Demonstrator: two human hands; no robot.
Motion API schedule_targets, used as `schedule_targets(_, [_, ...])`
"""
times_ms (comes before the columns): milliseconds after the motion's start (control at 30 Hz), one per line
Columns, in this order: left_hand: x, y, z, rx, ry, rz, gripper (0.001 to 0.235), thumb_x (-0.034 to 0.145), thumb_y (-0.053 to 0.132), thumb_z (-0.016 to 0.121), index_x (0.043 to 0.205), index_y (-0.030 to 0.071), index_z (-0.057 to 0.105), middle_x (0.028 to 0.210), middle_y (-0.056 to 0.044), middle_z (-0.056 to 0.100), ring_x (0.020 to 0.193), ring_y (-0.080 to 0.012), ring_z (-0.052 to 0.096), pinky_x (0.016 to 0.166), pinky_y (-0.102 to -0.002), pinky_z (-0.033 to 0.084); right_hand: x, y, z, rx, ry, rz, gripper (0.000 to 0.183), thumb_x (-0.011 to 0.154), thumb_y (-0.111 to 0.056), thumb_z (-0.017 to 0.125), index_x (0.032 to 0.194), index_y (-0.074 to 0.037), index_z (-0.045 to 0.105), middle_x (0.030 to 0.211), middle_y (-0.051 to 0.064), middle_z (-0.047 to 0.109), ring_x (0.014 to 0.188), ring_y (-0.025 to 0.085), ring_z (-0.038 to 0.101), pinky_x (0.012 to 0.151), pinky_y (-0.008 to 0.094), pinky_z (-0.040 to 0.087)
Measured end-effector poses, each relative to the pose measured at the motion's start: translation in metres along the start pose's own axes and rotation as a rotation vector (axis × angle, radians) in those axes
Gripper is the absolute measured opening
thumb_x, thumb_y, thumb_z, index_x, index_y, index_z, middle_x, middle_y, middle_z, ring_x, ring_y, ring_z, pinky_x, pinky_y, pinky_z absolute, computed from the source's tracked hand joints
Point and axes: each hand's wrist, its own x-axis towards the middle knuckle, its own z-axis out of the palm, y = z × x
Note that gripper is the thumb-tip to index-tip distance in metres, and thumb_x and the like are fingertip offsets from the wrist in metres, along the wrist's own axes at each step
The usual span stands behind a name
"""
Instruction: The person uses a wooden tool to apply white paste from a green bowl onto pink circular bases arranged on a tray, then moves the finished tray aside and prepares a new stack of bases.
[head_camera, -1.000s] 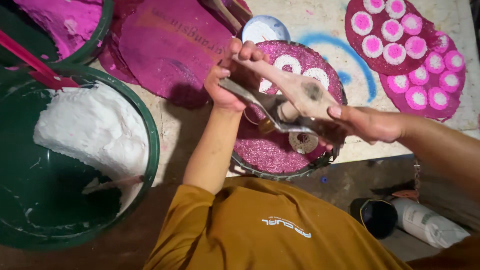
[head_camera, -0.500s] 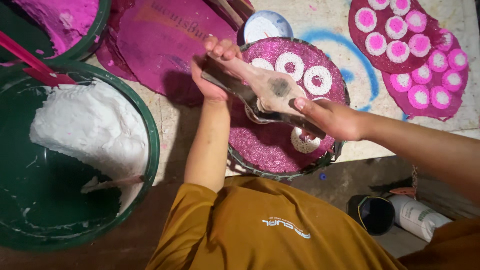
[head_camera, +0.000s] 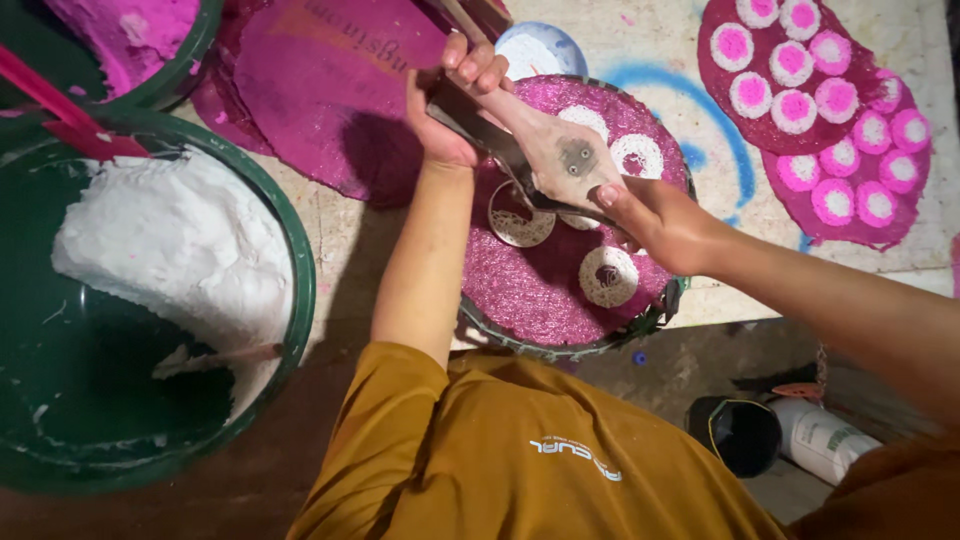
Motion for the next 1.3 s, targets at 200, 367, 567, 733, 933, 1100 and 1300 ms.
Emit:
schedule_targets(200, [-0.022,0.014,0.014,0.057,0.09,0.028,0.031,0.099,0.045,0.048,0.103,0.015,0.051,0.097,0.0,0.051,0.099,-0.018,0.055,0.099,-0.039,0.053,0.007,0.012,0.019,0.082,-0.135,0.016,0.08,0.101,-0.066,0.026,0.091,0.004,0.064,0.07,0.011,0.058,0.063,0.021,0.055,0.061,0.038,0.048])
schedule_targets(367, [-0.044,-0.016,0.022,0.196,0.314,0.019,0.043,0.107,0.046,0.038,0.115,0.009,0.059,0.112,-0.01,0.062,0.112,-0.0254,0.06,0.104,-0.042,0.05,-0.005,0.048,0.001,0.111,-0.168,0.166,0.075,0.095,-0.069,0.028,0.091,-0.004,0.064,0.07,0.006,0.059,0.061,0.017,0.056,0.056,0.036,0.049])
schedule_targets(567, [-0.066,-0.03,0.059,1.624,0.718,-0.586,0.082,0.092,0.063,0.051,0.149,0.005,0.045,0.144,-0.021,0.051,0.131,-0.0345,0.05,0.1,-0.051,0.045,-0.056,0.108,-0.015,0.444,-0.025,-0.034,0.084,0.091,-0.081,0.033,0.114,-0.004,0.058,0.079,0.007,0.054,0.065,0.017,0.045,0.056,0.034,0.036])
schedule_targets(733, [-0.109,-0.048,0.1,2.312,0.373,-0.761,0.121,0.067,0.038,0.095,0.155,0.006,0.019,0.15,-0.022,0.036,0.139,-0.0396,0.034,0.114,-0.059,0.029,-0.083,0.135,0.015,0.786,0.116,-0.225,0.097,0.086,-0.09,0.038,0.132,-0.005,0.048,0.093,0.007,0.053,0.079,0.018,0.046,0.068,0.034,0.037])
schedule_targets(933, [-0.106,-0.059,0.116,2.456,0.372,-0.581,0.112,0.066,0.033,0.093,0.154,0.007,0.029,0.146,-0.016,0.045,0.135,-0.036,0.041,0.111,-0.057,0.03,-0.093,0.149,0.039,0.916,0.204,-0.259,0.098,0.081,-0.094,0.04,0.129,-0.009,0.043,0.096,0.008,0.05,0.083,0.022,0.046,0.07,0.036,0.034])
schedule_targets(1100, [-0.132,-0.063,0.149,2.407,0.21,-0.468,0.108,0.069,0.033,0.092,0.154,0.007,0.031,0.146,-0.015,0.048,0.134,-0.0346,0.043,0.111,-0.055,0.03,-0.1,0.163,0.045,1.028,0.239,-0.249,0.096,0.078,-0.098,0.041,0.124,-0.014,0.042,0.102,0.007,0.049,0.088,0.023,0.047,0.074,0.036,0.033])
schedule_targets(1300, [-0.164,-0.076,0.169,2.404,0.134,-0.575,0.109,0.07,0.032,0.091,0.154,0.007,0.028,0.144,-0.021,0.046,0.131,-0.0374,0.043,0.107,-0.056,0.028,-0.109,0.164,0.043,1.027,0.273,-0.218,0.104,0.075,-0.098,0.04,0.128,-0.009,0.047,0.107,0.004,0.052,0.085,0.022,0.046,0.073,0.038,0.036])
